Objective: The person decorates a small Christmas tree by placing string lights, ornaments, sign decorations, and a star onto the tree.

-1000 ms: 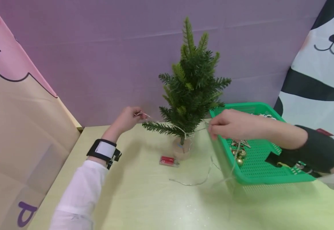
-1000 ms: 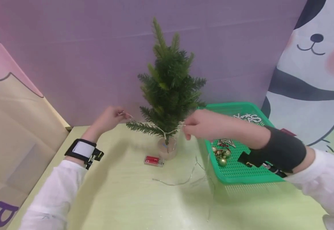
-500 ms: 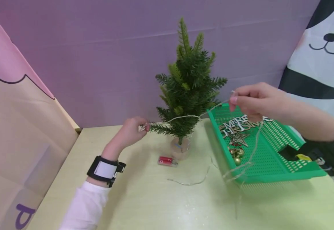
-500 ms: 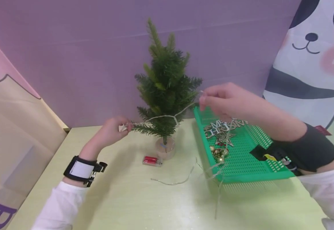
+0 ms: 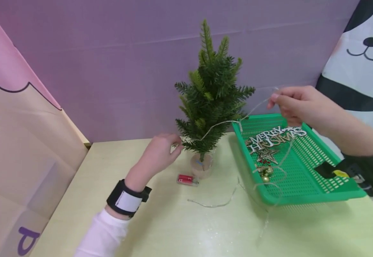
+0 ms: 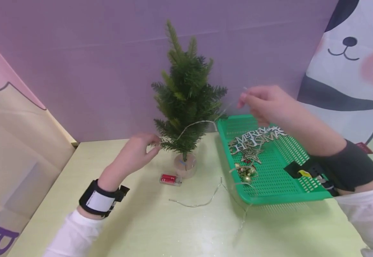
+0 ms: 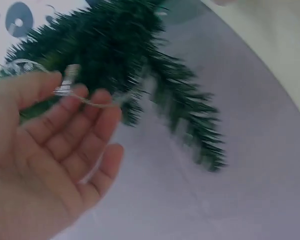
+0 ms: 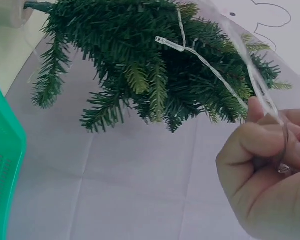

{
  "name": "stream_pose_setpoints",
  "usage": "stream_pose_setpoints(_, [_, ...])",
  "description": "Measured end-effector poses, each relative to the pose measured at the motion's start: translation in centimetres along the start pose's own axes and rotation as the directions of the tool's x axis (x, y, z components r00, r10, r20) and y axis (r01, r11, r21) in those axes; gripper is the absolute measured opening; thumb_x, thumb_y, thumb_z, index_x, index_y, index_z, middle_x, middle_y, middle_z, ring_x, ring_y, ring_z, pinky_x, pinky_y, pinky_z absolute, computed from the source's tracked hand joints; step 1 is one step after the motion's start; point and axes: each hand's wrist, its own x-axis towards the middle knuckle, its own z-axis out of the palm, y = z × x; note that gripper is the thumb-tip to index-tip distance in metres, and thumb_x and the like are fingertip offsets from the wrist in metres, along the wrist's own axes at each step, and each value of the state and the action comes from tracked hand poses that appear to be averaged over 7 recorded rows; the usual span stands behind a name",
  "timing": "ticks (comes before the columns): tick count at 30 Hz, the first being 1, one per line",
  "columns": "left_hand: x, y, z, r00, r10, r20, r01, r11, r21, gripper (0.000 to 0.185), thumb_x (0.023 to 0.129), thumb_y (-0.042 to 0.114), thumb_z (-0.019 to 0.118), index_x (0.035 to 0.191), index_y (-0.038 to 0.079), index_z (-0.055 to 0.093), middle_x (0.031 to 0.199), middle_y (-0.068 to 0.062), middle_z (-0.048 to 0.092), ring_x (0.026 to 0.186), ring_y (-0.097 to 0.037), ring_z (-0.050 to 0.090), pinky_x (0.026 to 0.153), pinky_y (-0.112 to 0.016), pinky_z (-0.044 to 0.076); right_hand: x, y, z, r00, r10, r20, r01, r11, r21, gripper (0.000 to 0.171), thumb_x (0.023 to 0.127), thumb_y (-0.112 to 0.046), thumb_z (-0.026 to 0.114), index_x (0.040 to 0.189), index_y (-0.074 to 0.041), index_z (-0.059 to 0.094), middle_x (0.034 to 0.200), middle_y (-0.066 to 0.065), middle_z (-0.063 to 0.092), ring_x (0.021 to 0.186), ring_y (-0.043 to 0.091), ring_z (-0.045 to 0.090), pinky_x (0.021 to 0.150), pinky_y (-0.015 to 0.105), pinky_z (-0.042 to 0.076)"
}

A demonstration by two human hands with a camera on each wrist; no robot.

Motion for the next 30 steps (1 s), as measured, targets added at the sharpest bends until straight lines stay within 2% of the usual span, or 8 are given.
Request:
stream_pose_setpoints(3, [0.2, 2.1, -0.4, 0.991, 0.03, -0.131, -0.023, 0.998, 0.055, 0.011, 0.09, 0.015, 0.062, 0.091, 0.006, 0.067, 0.084, -0.005, 0.067, 0.075, -0.019, 0.061, 0.068, -0.032, 0.052, 0.0, 0.2, 0.4, 0.999, 0.044, -0.025, -0.045, 0.997, -0.066, 0.039, 0.098, -0.042, 0.044, 0.107, -0.009, 0.063, 0.053, 0.002, 0.037, 0.045, 0.024, 0.036, 0.044, 0.035, 0.037])
stream_pose_setpoints(7, [1.3, 6.1, -1.4, 0.948, 0.152, -0.28, -0.157, 0.988, 0.004, 0.007, 0.09, 0.01, 0.06, 0.091, 0.005, 0.065, 0.082, -0.005, 0.064, 0.069, -0.016, 0.058, 0.059, -0.025, 0.049, 0.1, -0.2, 1.2, 0.998, 0.063, -0.025, -0.065, 0.993, -0.103, 0.043, 0.097, -0.044, 0.045, 0.108, -0.006, 0.062, 0.053, 0.0, 0.037, 0.043, 0.02, 0.035, 0.042, 0.035, 0.036])
stream_pose_setpoints(11, [3.7, 9.9, -2.6, 0.927, 0.246, -0.282, -0.294, 0.945, -0.141, 0.027, 0.092, 0.007, 0.058, 0.118, 0.002, 0.059, 0.109, -0.01, 0.063, 0.071, -0.012, 0.057, 0.062, -0.015, 0.046, 0.5, -1.1, 2.0, 0.999, 0.038, 0.001, -0.038, 0.986, -0.16, 0.042, 0.098, -0.042, 0.044, 0.105, -0.005, 0.062, 0.051, 0.0, 0.035, 0.042, 0.018, 0.034, 0.043, 0.034, 0.037])
stream_pose_setpoints(15, [6.4, 12.3, -3.0, 0.936, 0.298, -0.19, -0.333, 0.923, -0.193, 0.055, 0.093, 0.006, 0.057, 0.143, 0.006, 0.037, 0.131, -0.012, 0.053, 0.072, -0.011, 0.055, 0.065, -0.011, 0.043, 0.8, -1.6, 2.6, 0.998, -0.007, 0.057, 0.017, 0.983, -0.182, 0.037, 0.101, -0.035, 0.04, 0.1, -0.004, 0.061, 0.051, 0.001, 0.036, 0.041, 0.019, 0.033, 0.043, 0.033, 0.036])
stream_pose_setpoints(20, [8.5, 13.8, -2.3, 0.933, 0.34, -0.115, -0.357, 0.91, -0.209, 0.048, 0.096, 0.009, 0.052, 0.142, 0.006, 0.039, 0.127, -0.01, 0.058, 0.089, -0.012, 0.06, 0.074, -0.011, 0.045, 1.1, -1.5, 3.1, 0.995, -0.005, 0.104, 0.011, 0.998, -0.058, 0.036, 0.102, -0.029, 0.035, 0.09, -0.001, 0.055, 0.054, 0.002, 0.035, 0.043, 0.019, 0.029, 0.043, 0.033, 0.034])
stream_pose_setpoints(24, [9.1, 13.9, -2.1, 0.934, 0.31, -0.177, -0.345, 0.912, -0.223, 0.033, 0.097, 0.01, 0.052, 0.129, 0.006, 0.053, 0.116, -0.006, 0.064, 0.089, -0.01, 0.061, 0.075, -0.009, 0.044, 1.3, -0.8, 2.7, 0.985, -0.07, 0.158, 0.049, 0.99, 0.129, 0.035, 0.102, -0.025, 0.038, 0.075, -0.005, 0.049, 0.054, 0.003, 0.03, 0.045, 0.023, 0.027, 0.046, 0.034, 0.037])
stream_pose_setpoints(26, [9.3, 13.7, -2.1, 0.93, 0.279, -0.238, -0.338, 0.904, -0.261, 0.025, 0.095, 0.009, 0.054, 0.12, 0.005, 0.058, 0.108, -0.006, 0.066, 0.084, -0.009, 0.061, 0.073, -0.008, 0.044, 1.4, -0.1, 2.1, 0.961, -0.164, 0.224, 0.098, 0.955, 0.281, 0.034, 0.102, -0.019, 0.039, 0.072, -0.006, 0.048, 0.053, 0.005, 0.027, 0.044, 0.025, 0.025, 0.048, 0.035, 0.04])
stream_pose_setpoints(30, [9.4, 13.0, -2.2, 0.895, 0.237, -0.377, -0.372, 0.864, -0.34, 0.01, 0.094, 0.006, 0.056, 0.102, 0.002, 0.061, 0.093, -0.008, 0.066, 0.075, -0.009, 0.062, 0.068, -0.007, 0.045, 1.8, 1.3, 0.5, 0.86, -0.359, 0.362, 0.152, 0.858, 0.49, 0.035, 0.104, -0.008, 0.029, 0.074, -0.005, 0.047, 0.054, 0.008, 0.025, 0.042, 0.025, 0.023, 0.045, 0.038, 0.036])
